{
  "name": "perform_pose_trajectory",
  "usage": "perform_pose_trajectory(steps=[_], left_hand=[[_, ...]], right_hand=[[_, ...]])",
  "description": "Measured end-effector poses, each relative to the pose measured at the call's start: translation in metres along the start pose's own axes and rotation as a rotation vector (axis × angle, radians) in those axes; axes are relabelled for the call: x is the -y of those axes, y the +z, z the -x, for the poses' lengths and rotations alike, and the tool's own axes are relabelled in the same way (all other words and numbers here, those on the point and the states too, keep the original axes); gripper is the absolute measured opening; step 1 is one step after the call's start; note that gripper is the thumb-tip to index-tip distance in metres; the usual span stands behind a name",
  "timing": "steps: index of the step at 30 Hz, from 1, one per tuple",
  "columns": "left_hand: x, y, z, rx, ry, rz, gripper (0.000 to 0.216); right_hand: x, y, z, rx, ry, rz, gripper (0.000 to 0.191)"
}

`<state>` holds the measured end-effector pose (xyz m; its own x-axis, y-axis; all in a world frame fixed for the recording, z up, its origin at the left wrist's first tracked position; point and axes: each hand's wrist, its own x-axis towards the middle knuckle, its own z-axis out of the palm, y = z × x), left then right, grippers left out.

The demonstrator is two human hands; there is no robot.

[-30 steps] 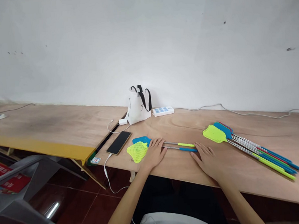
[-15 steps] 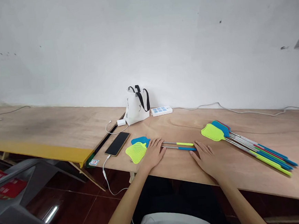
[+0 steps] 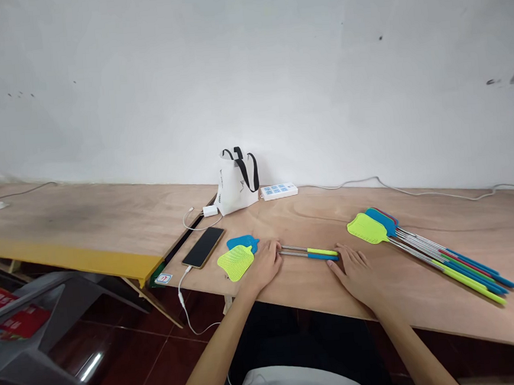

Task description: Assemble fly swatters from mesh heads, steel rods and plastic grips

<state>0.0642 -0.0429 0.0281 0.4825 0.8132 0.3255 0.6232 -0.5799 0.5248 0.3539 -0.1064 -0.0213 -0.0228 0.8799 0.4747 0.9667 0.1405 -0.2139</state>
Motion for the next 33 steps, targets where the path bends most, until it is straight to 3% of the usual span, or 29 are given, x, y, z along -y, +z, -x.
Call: perform_pose_trajectory(steps=[6, 19, 24, 26, 29, 33], left_hand=[[-0.002, -0.001, 0.002, 0.047, 0.062, 0.088, 0.037], [-0.002, -0.001, 0.002, -0.016, 0.067, 0.181, 0.078], [-0.006, 0.001, -0.002, -0.008, 0.091, 0.225, 0.07], [-0.008, -0.008, -0.005, -0.022, 0.123, 0.212, 0.06], [-0.008, -0.036, -0.003, -0.08, 0.137, 0.173, 0.041], [0.001, -0.085, 0.011, -0.099, -0.103, -0.02, 0.035]], right_hand=[[0.002, -0.004, 0.0, 0.03, 0.007, -0.01, 0.048], [0.005, -0.009, -0.003, 0.155, -0.037, -0.007, 0.046], [0.005, -0.012, -0.004, 0.161, -0.022, -0.059, 0.045], [0.004, -0.013, -0.005, 0.157, -0.021, -0.081, 0.043], [0.004, -0.013, -0.006, 0.144, -0.021, -0.117, 0.04], [0.004, -0.011, -0.006, 0.104, -0.036, -0.183, 0.035]])
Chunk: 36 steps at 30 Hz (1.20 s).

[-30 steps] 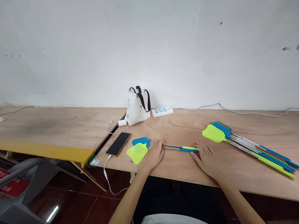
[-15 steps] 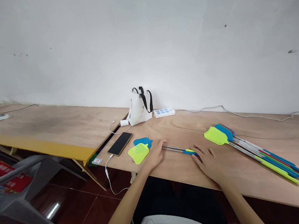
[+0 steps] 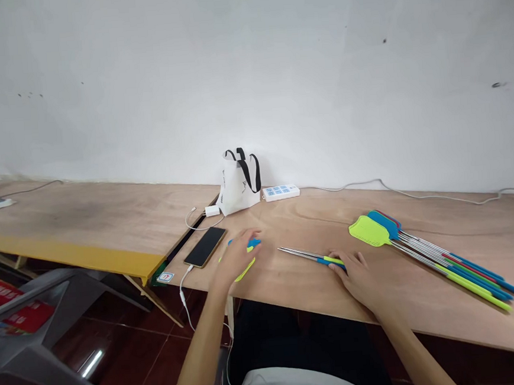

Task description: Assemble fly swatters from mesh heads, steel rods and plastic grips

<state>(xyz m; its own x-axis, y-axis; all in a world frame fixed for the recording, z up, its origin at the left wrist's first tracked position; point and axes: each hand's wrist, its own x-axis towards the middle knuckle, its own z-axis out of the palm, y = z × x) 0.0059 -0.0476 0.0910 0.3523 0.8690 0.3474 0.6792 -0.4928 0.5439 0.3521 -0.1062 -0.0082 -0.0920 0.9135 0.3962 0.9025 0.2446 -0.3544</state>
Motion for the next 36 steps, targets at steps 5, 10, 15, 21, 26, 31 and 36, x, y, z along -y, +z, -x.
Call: perform_pose_trajectory(steps=[5, 10, 15, 21, 26, 31, 36], left_hand=[[0.024, -0.028, 0.011, 0.229, -0.447, -0.461, 0.062], [0.041, -0.025, 0.009, 0.359, -0.534, -0.467, 0.075], [0.047, -0.023, 0.008, 0.309, -0.477, -0.42, 0.067], [0.031, -0.026, -0.002, 0.013, -0.193, -0.025, 0.026], [0.009, -0.025, -0.007, -0.241, -0.097, 0.36, 0.026], [-0.007, -0.005, -0.011, -0.352, -0.21, 0.791, 0.041], [-0.021, 0.04, -0.019, -0.448, -0.393, 1.13, 0.052]], right_hand=[[-0.004, 0.005, 0.0, -0.061, -0.025, 0.013, 0.03], [-0.006, 0.005, -0.001, -0.098, -0.069, 0.064, 0.031], [-0.007, 0.004, 0.0, -0.079, -0.074, 0.047, 0.036], [-0.009, 0.002, -0.002, -0.062, -0.079, -0.039, 0.037], [-0.005, 0.002, -0.001, -0.045, -0.055, 0.046, 0.034], [0.002, -0.001, 0.001, -0.086, -0.038, 0.169, 0.039], [0.006, -0.009, -0.001, -0.219, 0.097, 0.137, 0.046]])
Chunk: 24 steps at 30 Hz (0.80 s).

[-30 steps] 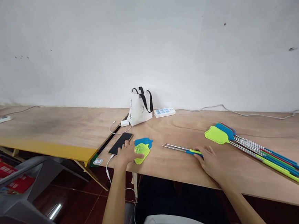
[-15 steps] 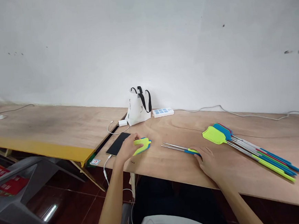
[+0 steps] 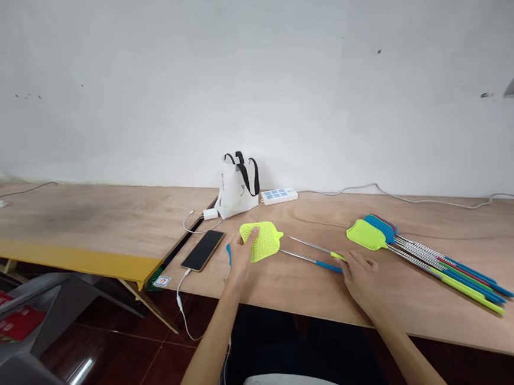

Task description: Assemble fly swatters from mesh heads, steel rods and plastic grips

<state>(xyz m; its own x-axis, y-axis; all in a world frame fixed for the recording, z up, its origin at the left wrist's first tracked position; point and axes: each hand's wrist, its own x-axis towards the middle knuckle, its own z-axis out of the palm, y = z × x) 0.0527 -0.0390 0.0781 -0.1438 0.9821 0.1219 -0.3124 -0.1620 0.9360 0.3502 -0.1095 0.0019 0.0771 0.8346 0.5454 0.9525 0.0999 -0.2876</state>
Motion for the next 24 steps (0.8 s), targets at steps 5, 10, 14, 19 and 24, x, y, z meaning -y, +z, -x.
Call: perform_pose_trajectory(steps=[5, 10, 14, 19, 24], left_hand=[[0.025, 0.02, 0.008, 0.011, -0.11, 0.039, 0.054], [0.023, 0.017, 0.009, 0.014, -0.126, 0.033, 0.053], [0.022, 0.011, 0.004, -0.028, -0.141, 0.043, 0.052], [0.034, 0.013, 0.006, 0.06, -0.219, 0.069, 0.051], [0.041, 0.017, 0.01, 0.15, -0.242, 0.044, 0.047]], right_hand=[[-0.003, -0.005, -0.003, -0.045, 0.061, -0.171, 0.047], [-0.001, -0.007, -0.004, 0.002, 0.034, -0.127, 0.049], [0.002, -0.008, -0.003, -0.006, 0.017, -0.117, 0.051], [0.001, -0.007, -0.003, -0.111, 0.058, -0.183, 0.051], [-0.002, -0.003, -0.003, -0.132, 0.123, -0.291, 0.048]])
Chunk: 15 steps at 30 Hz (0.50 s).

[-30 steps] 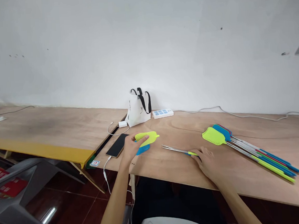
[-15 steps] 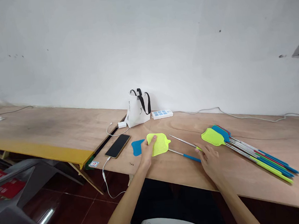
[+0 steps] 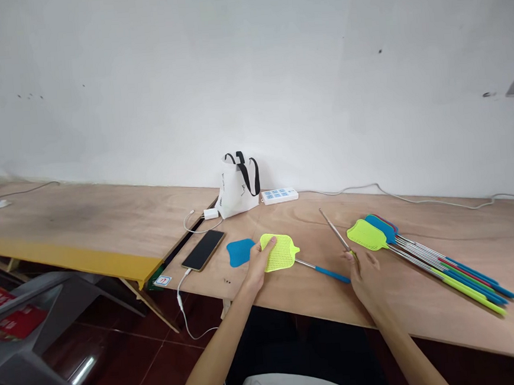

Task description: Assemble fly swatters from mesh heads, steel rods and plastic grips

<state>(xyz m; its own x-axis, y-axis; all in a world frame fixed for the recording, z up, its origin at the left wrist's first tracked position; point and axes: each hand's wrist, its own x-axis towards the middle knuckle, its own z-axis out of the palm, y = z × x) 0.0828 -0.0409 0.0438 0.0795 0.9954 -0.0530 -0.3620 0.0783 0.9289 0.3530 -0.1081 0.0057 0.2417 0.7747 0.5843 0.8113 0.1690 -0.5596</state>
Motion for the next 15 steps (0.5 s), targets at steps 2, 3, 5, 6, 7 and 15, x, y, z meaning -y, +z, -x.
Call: perform_pose_trajectory(steps=[2, 3, 5, 6, 7, 15], left_hand=[[-0.001, -0.001, 0.0, -0.006, -0.009, 0.011, 0.047], [-0.003, -0.001, -0.001, -0.02, -0.01, 0.019, 0.047], [-0.006, -0.004, -0.003, -0.056, 0.004, 0.038, 0.048], [-0.008, -0.006, -0.004, -0.076, 0.018, 0.05, 0.049], [-0.01, -0.008, -0.006, -0.095, 0.035, 0.062, 0.05], [-0.019, -0.013, -0.009, -0.163, 0.055, 0.119, 0.05]], right_hand=[[0.0, 0.001, 0.0, 0.035, 0.005, -0.07, 0.047], [0.001, 0.001, 0.0, 0.051, -0.006, -0.09, 0.046], [0.002, 0.001, 0.001, 0.081, -0.048, -0.089, 0.045], [0.003, 0.001, 0.001, 0.096, -0.071, -0.075, 0.044], [0.003, 0.001, 0.001, 0.112, -0.092, -0.059, 0.043], [0.0, 0.004, 0.003, 0.148, -0.231, 0.02, 0.038]])
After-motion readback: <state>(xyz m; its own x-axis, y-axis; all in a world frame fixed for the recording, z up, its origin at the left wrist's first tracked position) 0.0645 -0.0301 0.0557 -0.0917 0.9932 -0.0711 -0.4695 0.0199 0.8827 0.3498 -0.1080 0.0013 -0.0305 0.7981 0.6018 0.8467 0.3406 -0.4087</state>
